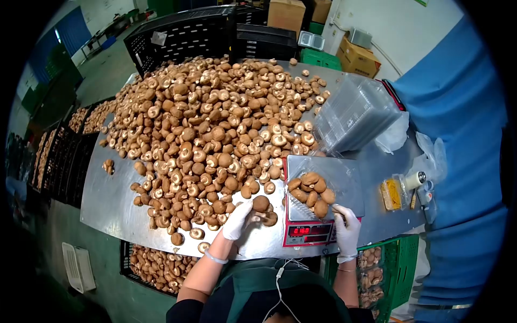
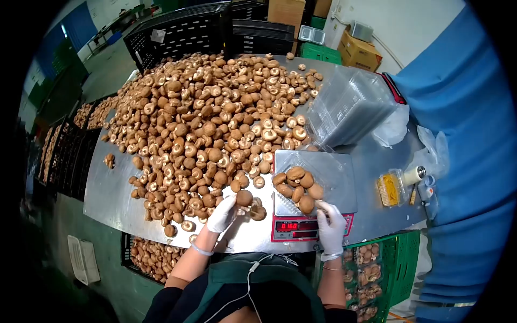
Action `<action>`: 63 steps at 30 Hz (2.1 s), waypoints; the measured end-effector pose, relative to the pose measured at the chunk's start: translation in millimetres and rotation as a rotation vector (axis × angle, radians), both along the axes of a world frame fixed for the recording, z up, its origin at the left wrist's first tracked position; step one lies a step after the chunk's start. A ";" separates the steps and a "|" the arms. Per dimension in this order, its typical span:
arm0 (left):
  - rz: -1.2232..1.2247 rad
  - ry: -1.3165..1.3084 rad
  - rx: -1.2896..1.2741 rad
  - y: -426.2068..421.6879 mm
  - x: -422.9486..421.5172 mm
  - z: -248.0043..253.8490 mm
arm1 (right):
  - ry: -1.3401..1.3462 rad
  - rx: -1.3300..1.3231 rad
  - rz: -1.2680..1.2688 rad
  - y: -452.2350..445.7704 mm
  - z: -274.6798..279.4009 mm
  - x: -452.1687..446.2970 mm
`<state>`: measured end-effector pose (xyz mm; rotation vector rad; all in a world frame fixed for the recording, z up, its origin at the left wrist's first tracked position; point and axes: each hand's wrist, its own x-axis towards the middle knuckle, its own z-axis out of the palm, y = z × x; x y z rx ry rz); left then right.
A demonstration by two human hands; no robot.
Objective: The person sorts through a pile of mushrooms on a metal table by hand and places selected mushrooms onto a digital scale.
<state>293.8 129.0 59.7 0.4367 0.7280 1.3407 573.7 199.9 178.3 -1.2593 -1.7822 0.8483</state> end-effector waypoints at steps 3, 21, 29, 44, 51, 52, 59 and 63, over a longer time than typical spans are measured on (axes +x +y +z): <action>-0.086 -0.161 0.079 -1.6 6.0 20.3 | -0.067 0.073 0.144 -4.9 -3.8 -23.5; -0.018 0.538 -0.105 -44.4 1.2 50.3 | -0.262 0.202 0.611 -10.4 4.1 -68.0; -0.039 0.536 0.008 -38.8 14.2 79.1 | -0.151 0.394 0.033 21.2 -18.9 -47.7; 0.327 0.784 0.018 16.8 -1.6 67.9 | 0.444 -0.245 -0.282 39.6 -39.2 66.7; 0.137 1.089 0.075 92.4 23.6 32.9 | 0.641 -0.336 -0.184 80.8 -62.1 33.3; 0.036 1.000 -0.022 96.1 28.3 39.3 | 0.644 -0.342 -0.191 87.4 -65.8 31.5; -0.039 0.675 0.035 72.0 39.1 38.8 | 0.017 0.100 -0.088 101.1 -63.1 34.2; -0.033 0.805 0.047 55.0 47.1 31.6 | -0.488 0.301 0.055 80.7 -44.1 15.6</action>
